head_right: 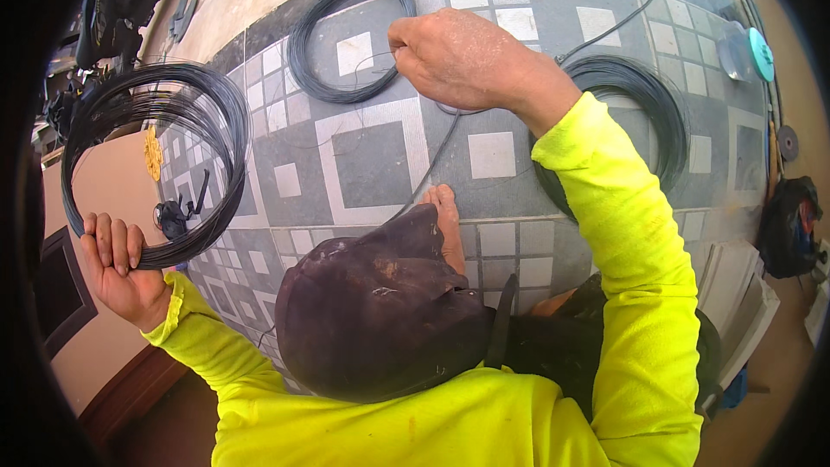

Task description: The person picks up a coil of black wire and uses pliers to cut and twist a small wire tie around it to secure the coil.

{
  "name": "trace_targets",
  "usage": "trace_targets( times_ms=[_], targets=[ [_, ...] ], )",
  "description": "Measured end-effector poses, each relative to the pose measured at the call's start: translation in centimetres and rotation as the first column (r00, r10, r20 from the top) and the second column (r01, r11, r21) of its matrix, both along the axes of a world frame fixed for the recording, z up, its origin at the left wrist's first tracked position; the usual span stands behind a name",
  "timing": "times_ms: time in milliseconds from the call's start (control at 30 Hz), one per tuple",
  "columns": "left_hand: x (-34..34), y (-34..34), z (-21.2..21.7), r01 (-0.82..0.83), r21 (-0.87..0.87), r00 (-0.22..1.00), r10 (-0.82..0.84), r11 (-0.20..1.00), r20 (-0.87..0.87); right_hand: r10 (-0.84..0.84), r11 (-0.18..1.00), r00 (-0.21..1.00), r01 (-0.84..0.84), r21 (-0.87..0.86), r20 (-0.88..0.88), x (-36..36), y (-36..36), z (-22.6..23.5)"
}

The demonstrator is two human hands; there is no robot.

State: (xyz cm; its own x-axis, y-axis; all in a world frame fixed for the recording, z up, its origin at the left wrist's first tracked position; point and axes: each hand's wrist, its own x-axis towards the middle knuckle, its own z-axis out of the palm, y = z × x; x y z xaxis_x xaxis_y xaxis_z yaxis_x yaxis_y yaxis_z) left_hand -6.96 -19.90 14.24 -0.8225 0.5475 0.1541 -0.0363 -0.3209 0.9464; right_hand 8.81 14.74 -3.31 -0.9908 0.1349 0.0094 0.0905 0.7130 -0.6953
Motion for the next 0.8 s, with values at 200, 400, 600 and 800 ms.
trace_targets(
  times_ms=[200, 400, 600, 800],
  targets=[
    [2.5, 12.6, -2.0, 0.085, -0.092, 0.992, -0.094, 0.992, -0.088, 0.134, 0.983, 0.857, -0.049, 0.18, -0.498, 5.9, 3.1, 10.3],
    [7.3, 22.1, -5.2, 0.291, -0.113, 0.956, -0.294, 0.95, -0.017, -0.171, 0.964, 0.723, 0.262, 0.038, -0.669, 6.7, 1.5, 11.1],
    [13.0, 26.5, -8.3, 0.551, -0.037, 0.803, -0.517, 0.834, 0.296, -0.594, 0.792, 0.625, 0.345, -0.503, -0.507, 9.3, 2.8, 7.5],
    [15.9, 28.2, -9.9, 0.569, -0.203, 0.819, -0.526, 0.797, 0.229, -0.854, 0.273, 0.481, 0.087, -0.958, -0.199, 10.3, 0.1, 4.6]
  ],
)
